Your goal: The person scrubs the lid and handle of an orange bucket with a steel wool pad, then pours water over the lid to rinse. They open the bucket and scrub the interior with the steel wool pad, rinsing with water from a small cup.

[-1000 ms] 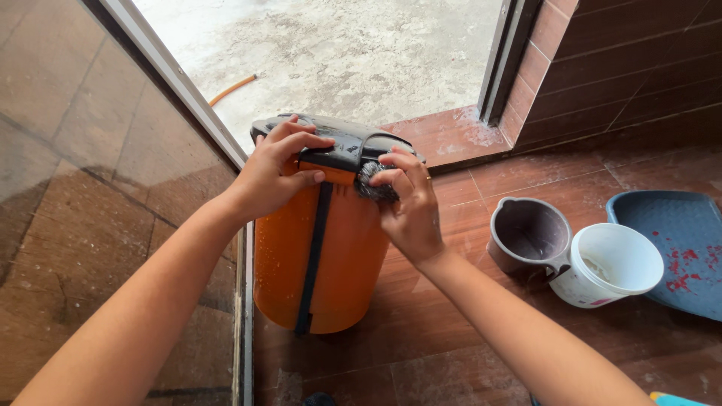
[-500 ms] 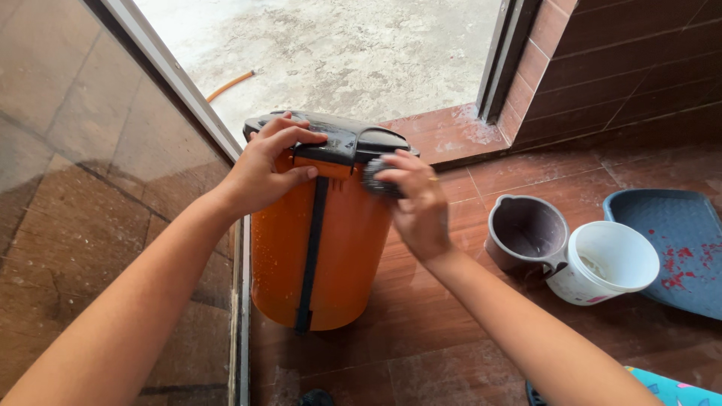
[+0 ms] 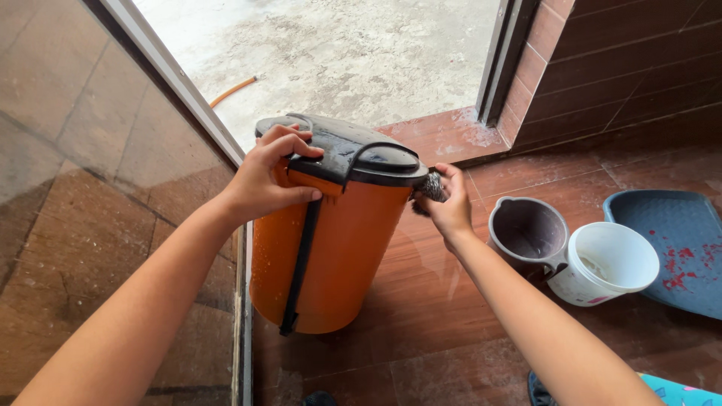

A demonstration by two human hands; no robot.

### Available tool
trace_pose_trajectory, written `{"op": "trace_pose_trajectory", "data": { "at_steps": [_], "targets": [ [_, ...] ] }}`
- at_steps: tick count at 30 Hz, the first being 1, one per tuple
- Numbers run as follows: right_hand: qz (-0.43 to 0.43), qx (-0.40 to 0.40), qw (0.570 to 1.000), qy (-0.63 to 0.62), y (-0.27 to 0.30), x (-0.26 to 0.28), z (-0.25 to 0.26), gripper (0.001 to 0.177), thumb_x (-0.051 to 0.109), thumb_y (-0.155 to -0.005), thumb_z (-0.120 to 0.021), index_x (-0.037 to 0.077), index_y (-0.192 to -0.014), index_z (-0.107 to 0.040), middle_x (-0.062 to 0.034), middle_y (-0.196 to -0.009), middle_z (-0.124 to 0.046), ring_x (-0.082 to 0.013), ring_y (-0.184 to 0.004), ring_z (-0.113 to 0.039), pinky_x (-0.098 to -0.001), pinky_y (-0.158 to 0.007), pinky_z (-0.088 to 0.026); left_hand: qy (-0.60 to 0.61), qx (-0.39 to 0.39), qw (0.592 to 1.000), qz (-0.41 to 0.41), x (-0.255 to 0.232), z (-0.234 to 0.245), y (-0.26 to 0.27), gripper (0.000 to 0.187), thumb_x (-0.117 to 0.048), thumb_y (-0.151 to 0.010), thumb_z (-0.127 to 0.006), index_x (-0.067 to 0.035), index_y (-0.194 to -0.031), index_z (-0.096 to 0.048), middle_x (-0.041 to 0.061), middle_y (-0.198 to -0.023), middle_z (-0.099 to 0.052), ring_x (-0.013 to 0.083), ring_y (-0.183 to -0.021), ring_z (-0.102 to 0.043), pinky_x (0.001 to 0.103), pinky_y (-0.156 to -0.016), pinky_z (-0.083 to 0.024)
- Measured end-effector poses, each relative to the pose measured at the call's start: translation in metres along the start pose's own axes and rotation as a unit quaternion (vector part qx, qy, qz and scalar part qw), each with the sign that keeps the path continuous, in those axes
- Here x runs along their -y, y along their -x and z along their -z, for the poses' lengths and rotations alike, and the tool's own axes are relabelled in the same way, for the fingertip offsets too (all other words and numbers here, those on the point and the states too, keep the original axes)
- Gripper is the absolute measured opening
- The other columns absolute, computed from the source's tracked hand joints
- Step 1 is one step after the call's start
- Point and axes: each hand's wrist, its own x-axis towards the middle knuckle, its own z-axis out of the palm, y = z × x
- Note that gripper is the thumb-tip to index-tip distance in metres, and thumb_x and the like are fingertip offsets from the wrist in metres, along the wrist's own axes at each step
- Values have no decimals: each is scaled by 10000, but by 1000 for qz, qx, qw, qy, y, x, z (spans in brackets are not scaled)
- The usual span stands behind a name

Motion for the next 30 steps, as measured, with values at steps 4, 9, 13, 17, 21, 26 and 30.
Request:
{"op": "trace_pose_trajectory", "data": {
  "at_steps": [4,9,13,17,21,26,30],
  "targets": [
    [46,70,996,33,6,2,3,765,93,-836,-805,169,-1503,-437,-45,-1261,-673,-130,-998,-687,-296,-769,-619,-48,-11,999,-8,-1,-3,2,604,-190,-624,-968,-67,-1123,-651,98,-1352,-521,318,-1449,-432,462,-1218,-369],
    [56,32,986,156,17,26,4,607,156,-829,-826,172,-1398,-616,-58,-1056,-773,-126,-831,-751,-287,-708,-628,-33,-58,998,-8,-9,-19,0,658,-200,-568,-986,-90,-1112,-634,98,-1334,-505,329,-1444,-409,473,-1223,-363],
    [73,14,984,163,19,36,12,526,180,-840,-819,170,-1344,-666,-57,-991,-793,-121,-809,-773,-276,-735,-626,-56,-91,993,-44,-10,-30,1,598,-81,-550,-980,-87,-1064,-675,70,-1345,-622,315,-1420,-468,457,-1203,-378],
    [181,-34,952,243,15,61,20,453,146,-835,-837,158,-1270,-712,-66,-1100,-788,-143,-924,-763,-295,-789,-601,36,-93,995,-30,-9,-31,1,549,-23,-636,-936,-109,-1102,-659,62,-1380,-619,263,-1397,-537,398,-1214,-437],
    [144,-70,945,287,20,94,20,412,138,-844,-813,196,-1244,-735,-65,-1085,-792,-157,-917,-777,-308,-795,-597,49,-92,994,-13,-14,-30,3,613,-73,-654,-937,-117,-1196,-654,65,-1444,-593,253,-1404,-535,385,-1221,-434],
    [276,-74,891,353,24,113,18,405,123,-832,-826,167,-1225,-738,-99,-1138,-764,-268,-1035,-723,-377,-884,-561,49,-75,996,4,-13,-24,7,773,-222,-624,-944,-132,-1319,-619,74,-1534,-489,284,-1428,-492,409,-1202,-432],
    [310,-59,859,403,27,121,12,385,139,-844,-816,166,-1219,-735,-100,-1093,-750,-324,-1028,-673,-419,-907,-533,-19,-58,997,54,-7,-16,6,860,-311,-561,-974,-157,-1324,-609,86,-1494,-509,302,-1409,-472,436,-1176,-404]
  ]
}}
